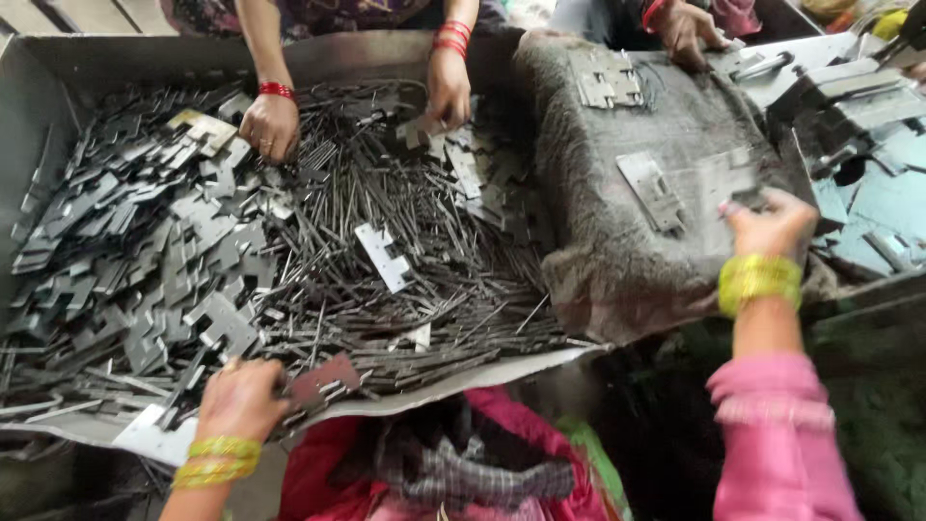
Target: The person inserts metal rods into metal hinge plates and places the assembled units onto a nearby surface. The task is performed by hand without tools.
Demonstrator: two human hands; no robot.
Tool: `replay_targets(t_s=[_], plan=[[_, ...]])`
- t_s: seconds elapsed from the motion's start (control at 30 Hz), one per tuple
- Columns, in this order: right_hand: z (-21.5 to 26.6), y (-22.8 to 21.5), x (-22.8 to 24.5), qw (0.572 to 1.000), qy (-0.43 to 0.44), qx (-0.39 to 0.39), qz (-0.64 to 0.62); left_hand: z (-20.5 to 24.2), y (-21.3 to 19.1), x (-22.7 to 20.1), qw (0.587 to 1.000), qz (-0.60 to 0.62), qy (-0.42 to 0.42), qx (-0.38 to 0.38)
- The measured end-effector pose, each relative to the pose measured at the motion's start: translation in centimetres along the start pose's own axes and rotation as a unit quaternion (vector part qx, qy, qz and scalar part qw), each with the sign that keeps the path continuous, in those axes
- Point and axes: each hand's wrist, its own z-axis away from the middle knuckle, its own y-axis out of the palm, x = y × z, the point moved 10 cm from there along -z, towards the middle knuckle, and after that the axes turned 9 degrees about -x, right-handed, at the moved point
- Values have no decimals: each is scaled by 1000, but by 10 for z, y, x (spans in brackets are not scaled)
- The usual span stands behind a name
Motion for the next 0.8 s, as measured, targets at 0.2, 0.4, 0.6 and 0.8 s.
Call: replay_targets(t_s=[0.2,0.4,0.6,0.8], plan=[[-73,62,-27,937,-20,97,336,9,-27,-3,978,119,-159,66],[96,101,174,899,-365,150,188,-39,-66,-122,978,154,101,-97],[346,204,160,709,27,694,-120,-70,-63,-233,893,424,151,6],[307,273,131,812,-141,565,-41,-82,-59,-135,877,437,-29,-197]])
